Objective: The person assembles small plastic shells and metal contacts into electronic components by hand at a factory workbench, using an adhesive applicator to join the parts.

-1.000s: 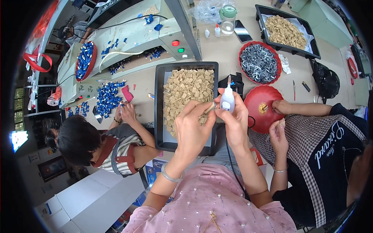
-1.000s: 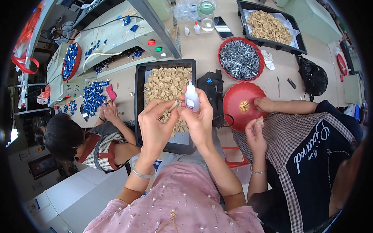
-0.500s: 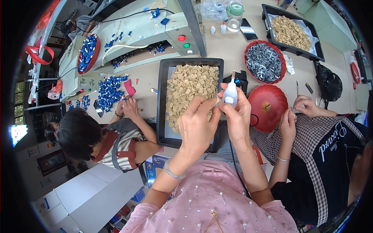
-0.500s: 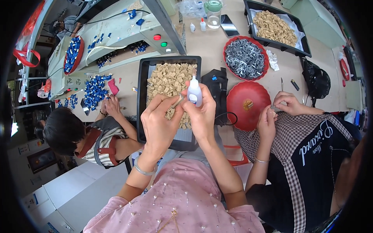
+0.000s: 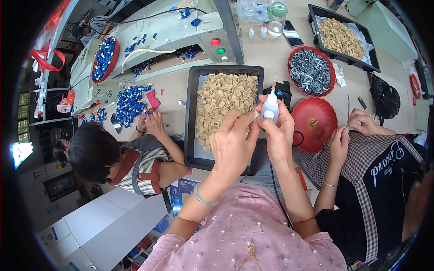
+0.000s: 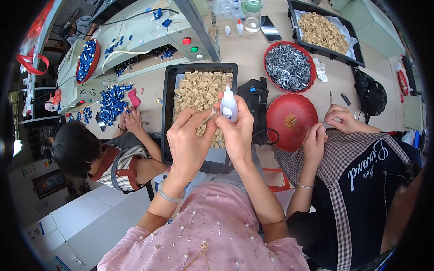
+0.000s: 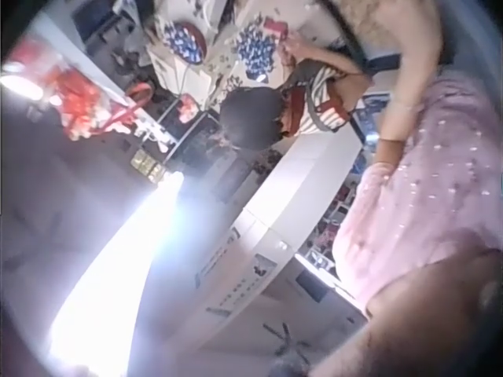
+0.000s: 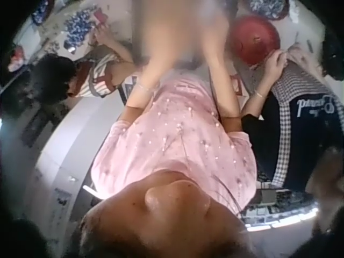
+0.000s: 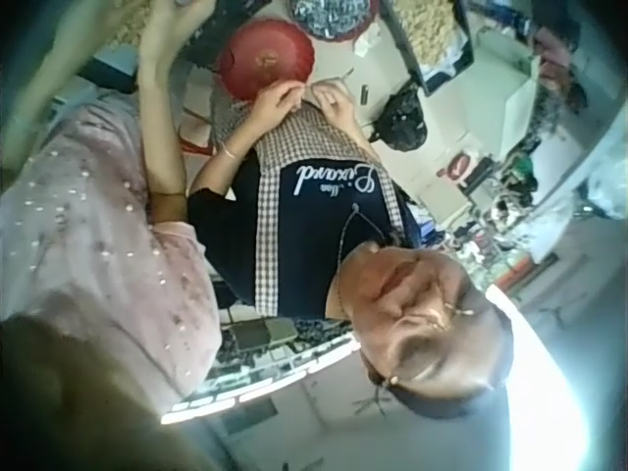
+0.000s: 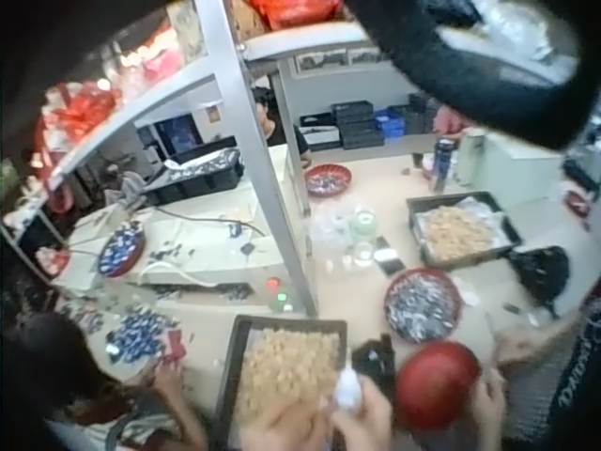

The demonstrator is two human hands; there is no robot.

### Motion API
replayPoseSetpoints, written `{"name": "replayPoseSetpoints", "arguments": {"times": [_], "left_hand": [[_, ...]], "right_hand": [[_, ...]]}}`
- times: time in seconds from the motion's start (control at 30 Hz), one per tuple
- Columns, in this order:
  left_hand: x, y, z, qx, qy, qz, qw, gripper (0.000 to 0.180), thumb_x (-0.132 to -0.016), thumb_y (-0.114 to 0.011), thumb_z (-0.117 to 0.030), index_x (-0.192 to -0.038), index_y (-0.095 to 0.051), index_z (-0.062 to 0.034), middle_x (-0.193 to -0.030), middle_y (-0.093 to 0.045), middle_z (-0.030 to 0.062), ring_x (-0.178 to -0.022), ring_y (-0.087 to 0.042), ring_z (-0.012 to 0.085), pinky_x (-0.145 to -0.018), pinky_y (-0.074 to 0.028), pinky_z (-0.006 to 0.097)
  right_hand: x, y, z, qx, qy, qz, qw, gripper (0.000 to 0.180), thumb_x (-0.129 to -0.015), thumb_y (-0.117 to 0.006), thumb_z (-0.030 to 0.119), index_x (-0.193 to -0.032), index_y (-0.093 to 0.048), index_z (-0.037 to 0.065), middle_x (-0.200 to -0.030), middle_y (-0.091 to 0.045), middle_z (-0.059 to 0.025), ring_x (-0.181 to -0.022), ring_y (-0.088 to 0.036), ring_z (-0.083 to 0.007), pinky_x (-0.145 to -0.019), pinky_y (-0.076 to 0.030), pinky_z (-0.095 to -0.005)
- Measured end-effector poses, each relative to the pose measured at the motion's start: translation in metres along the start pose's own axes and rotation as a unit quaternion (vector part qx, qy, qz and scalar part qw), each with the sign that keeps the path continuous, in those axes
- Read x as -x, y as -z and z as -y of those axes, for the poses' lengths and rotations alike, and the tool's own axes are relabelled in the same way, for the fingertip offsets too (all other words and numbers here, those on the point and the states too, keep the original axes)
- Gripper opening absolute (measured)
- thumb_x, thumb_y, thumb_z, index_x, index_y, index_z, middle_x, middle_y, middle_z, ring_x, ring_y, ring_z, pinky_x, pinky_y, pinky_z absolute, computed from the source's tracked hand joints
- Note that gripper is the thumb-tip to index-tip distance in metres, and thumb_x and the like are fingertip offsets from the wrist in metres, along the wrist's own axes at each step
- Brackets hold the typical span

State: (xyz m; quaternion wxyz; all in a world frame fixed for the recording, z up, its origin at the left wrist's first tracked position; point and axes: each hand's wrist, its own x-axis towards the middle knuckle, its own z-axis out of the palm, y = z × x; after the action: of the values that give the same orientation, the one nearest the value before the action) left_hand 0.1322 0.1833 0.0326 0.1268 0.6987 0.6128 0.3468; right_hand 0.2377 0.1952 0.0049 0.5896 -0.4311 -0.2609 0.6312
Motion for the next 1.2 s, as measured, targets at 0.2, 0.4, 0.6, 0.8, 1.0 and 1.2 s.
{"name": "replayPoseSetpoints", "arguments": {"times": [0.2, 0.4, 0.6, 0.8, 1.0, 1.2], "left_hand": [[-0.005, 0.003, 0.013, 0.124, 0.003, 0.001, 0.992, 0.024, -0.075, -0.069, -0.006, -0.099, -0.067, -0.0058, -0.082, -0.065, 0.0061, -0.048, -0.056, 0.0161, -0.043, -0.04, 0.028], [0.005, 0.006, 0.023, 0.711, 0.352, 0.073, 0.604, 0.021, -0.086, -0.064, -0.009, -0.107, -0.063, -0.0049, -0.099, -0.068, 0.0056, -0.041, -0.035, 0.0, -0.039, -0.024, 0.015], [0.022, -0.001, 0.019, 0.783, 0.35, 0.041, 0.513, 0.017, -0.089, -0.06, -0.009, -0.106, -0.06, -0.0078, -0.108, -0.064, 0.0082, -0.039, -0.031, -0.0001, -0.037, -0.026, 0.015], [0.025, -0.002, 0.017, 0.786, 0.349, 0.025, 0.509, 0.02, -0.088, -0.06, -0.006, -0.107, -0.059, -0.0086, -0.111, -0.063, 0.0105, -0.04, -0.032, -0.0002, -0.037, -0.027, 0.015], [0.027, -0.005, 0.011, 0.78, 0.362, 0.009, 0.51, 0.018, -0.089, -0.059, -0.006, -0.107, -0.059, -0.0084, -0.111, -0.062, 0.0102, -0.04, -0.032, -0.0002, -0.037, -0.027, 0.016], [0.031, -0.009, 0.004, 0.769, 0.36, -0.028, 0.527, 0.019, -0.087, -0.061, -0.006, -0.106, -0.059, -0.0065, -0.1, -0.066, 0.0102, -0.04, -0.033, -0.0007, -0.037, -0.026, 0.016]], "right_hand": [[0.0, 0.003, 0.005, -0.026, 0.004, 0.005, 1.0, 0.04, -0.077, -0.055, -0.005, -0.117, -0.05, -0.001, -0.096, -0.057, -0.0032, -0.081, -0.052, -0.006, -0.072, -0.044, -0.0205], [0.017, 0.001, 0.021, 0.018, 0.032, 0.03, 0.999, 0.044, -0.078, -0.059, -0.006, -0.121, -0.047, -0.002, -0.098, -0.054, -0.004, -0.085, -0.051, -0.0069, -0.075, -0.045, -0.0216], [0.02, -0.011, 0.016, 0.073, 0.048, 0.029, 0.996, 0.044, -0.078, -0.061, -0.007, -0.12, -0.046, -0.003, -0.098, -0.054, -0.0049, -0.086, -0.051, -0.0077, -0.08, -0.045, -0.0221], [0.022, -0.013, 0.014, 0.084, 0.059, 0.045, 0.994, 0.043, -0.079, -0.06, -0.006, -0.119, -0.046, -0.004, -0.098, -0.055, -0.0057, -0.089, -0.053, -0.0084, -0.081, -0.045, -0.0233], [0.022, -0.011, 0.014, 0.074, 0.068, 0.048, 0.994, 0.042, -0.079, -0.058, -0.006, -0.119, -0.046, -0.003, -0.1, -0.055, -0.0063, -0.09, -0.054, -0.0089, -0.081, -0.045, -0.0232], [0.023, -0.011, 0.017, 0.048, 0.042, 0.048, 0.997, 0.039, -0.081, -0.058, -0.005, -0.119, -0.046, -0.004, -0.101, -0.056, -0.0065, -0.091, -0.055, -0.009, -0.081, -0.046, -0.0235]]}}
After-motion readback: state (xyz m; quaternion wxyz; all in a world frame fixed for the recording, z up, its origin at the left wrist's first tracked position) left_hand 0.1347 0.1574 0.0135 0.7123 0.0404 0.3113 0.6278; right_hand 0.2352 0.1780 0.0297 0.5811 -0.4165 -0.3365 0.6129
